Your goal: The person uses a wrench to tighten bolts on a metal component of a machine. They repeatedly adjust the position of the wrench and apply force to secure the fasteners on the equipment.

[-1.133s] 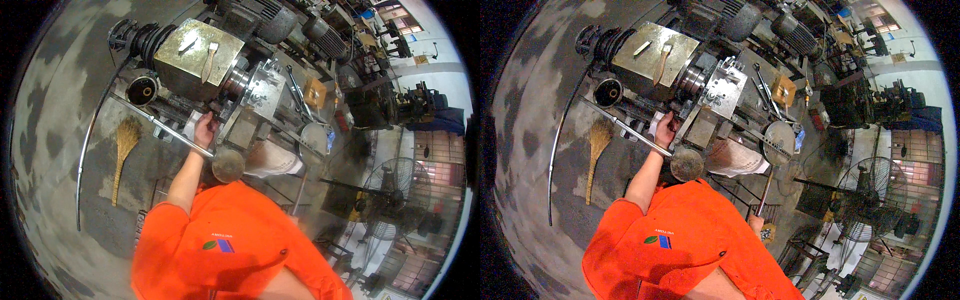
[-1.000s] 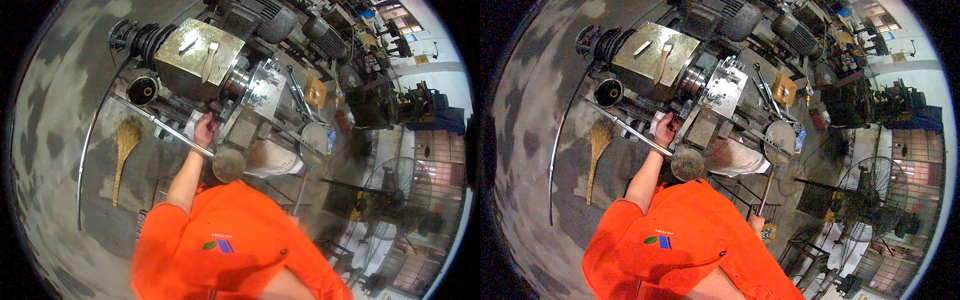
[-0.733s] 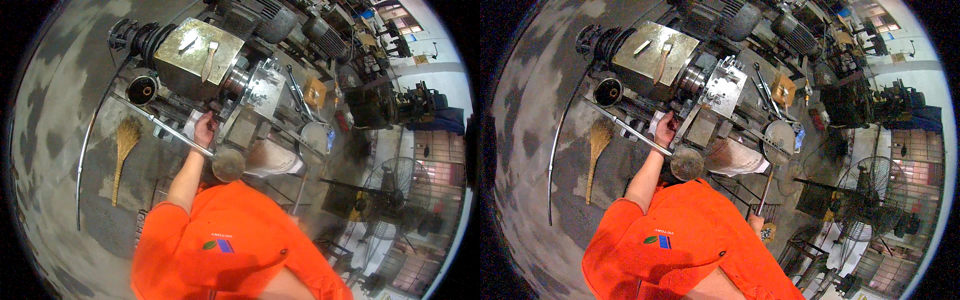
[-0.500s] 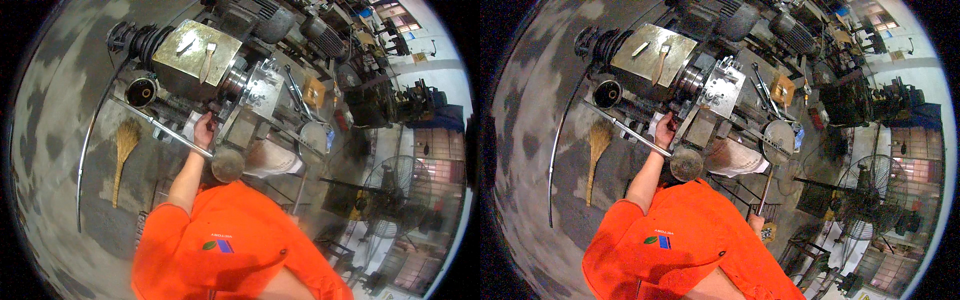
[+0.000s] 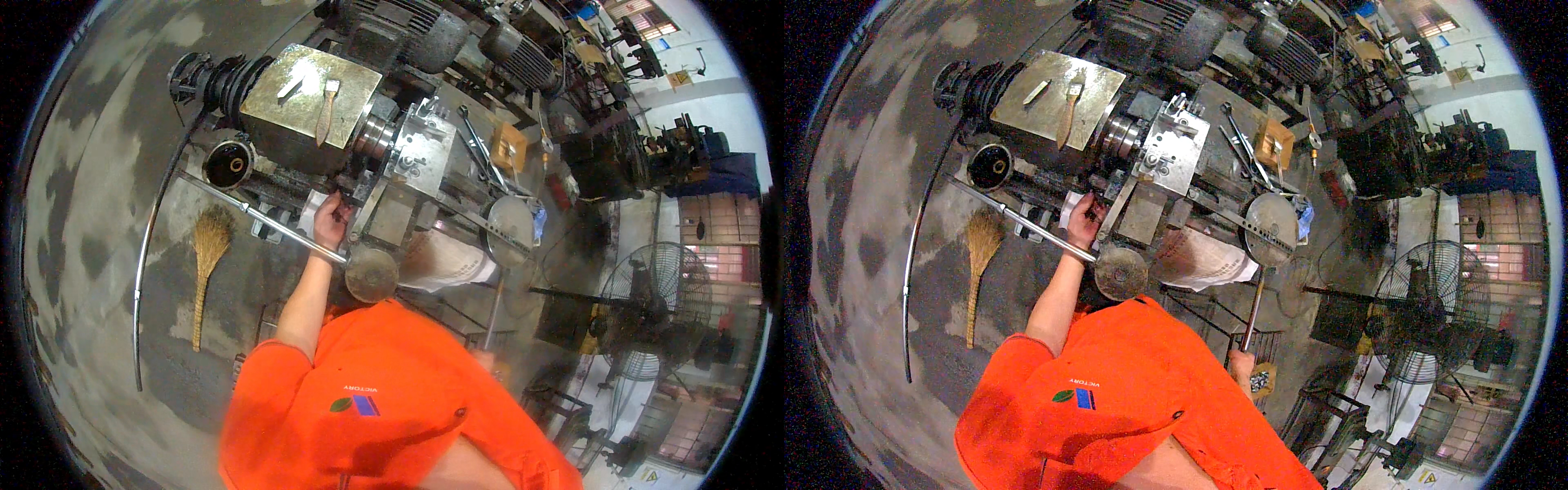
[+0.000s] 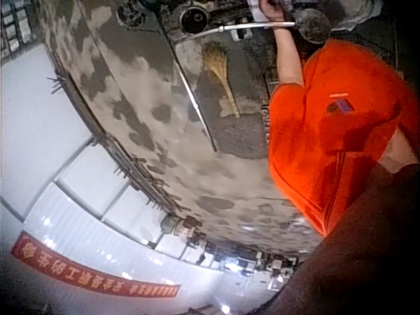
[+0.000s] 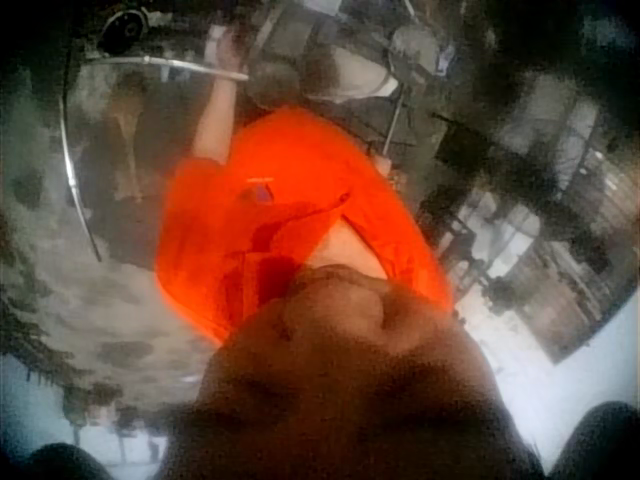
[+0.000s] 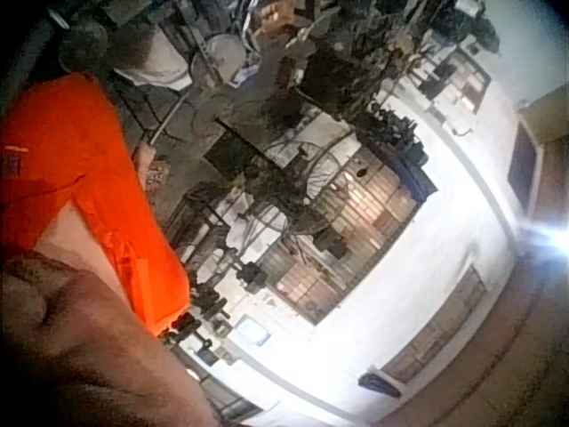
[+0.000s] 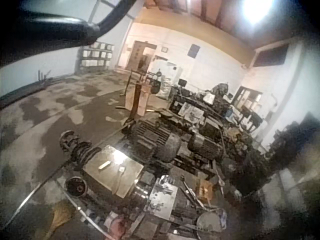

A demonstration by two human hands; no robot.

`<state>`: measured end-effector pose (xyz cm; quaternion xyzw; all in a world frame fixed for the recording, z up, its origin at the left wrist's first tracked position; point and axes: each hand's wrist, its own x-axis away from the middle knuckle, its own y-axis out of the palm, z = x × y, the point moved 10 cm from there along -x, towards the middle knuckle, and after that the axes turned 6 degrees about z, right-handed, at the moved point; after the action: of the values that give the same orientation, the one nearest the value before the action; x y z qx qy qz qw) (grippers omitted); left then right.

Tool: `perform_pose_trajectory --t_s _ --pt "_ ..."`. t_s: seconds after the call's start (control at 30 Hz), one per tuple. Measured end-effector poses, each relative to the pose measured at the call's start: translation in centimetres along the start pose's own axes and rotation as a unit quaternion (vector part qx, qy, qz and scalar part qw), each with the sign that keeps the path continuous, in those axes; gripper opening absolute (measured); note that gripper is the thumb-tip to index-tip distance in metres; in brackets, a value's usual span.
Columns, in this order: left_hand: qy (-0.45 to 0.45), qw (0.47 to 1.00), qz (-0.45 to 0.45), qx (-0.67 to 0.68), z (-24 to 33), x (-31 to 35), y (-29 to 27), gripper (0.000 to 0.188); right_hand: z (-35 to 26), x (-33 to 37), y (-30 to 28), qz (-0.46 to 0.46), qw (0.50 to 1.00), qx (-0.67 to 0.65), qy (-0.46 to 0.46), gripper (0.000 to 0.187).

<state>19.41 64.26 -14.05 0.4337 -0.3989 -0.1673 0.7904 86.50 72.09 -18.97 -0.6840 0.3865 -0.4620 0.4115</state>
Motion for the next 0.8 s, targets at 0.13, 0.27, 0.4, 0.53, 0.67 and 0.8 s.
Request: perform_pose_trajectory --t_s 0.13,0.27,0.4,0.53,0.67,0.8 --pt "-0.041 0.999 -0.012 0.019 -1.4 -1.2 -0.9 0.010 1.0 1.2 1.3 -0.038 0.999 -0.010 -0.024 0.030" --pt "-0.039 0.997 -0.063 0.022 -1.5 -2.3 -1.3 0.011 -1.8 1.1 0.1 -0.025 0.987 0.084 -0.138 0.022" --pt "-0.010 0.999 -0.034 0.015 -1.5 -1.9 -1.0 0.008 -0.8 1.5 -1.1 0.014 1.000 0.025 -0.002 0.024" --pt "-0.001 1.000 -0.023 -0.019 -1.3 -2.5 -1.2 0.006 -2.7 2.9 -3.4 0.064 0.967 -0.107 0.222 0.026" --pt "0.009 0.998 0.003 -0.057 -0.1 -0.5 0.8 0.012 -8.1 4.9 -8.0 0.114 0.927 -0.161 0.320 0.029" --pt "0.002 0.994 0.036 -0.103 0.3 0.0 0.4 0.009 -7.4 4.8 -7.6 0.112 0.940 -0.147 0.288 0.029"
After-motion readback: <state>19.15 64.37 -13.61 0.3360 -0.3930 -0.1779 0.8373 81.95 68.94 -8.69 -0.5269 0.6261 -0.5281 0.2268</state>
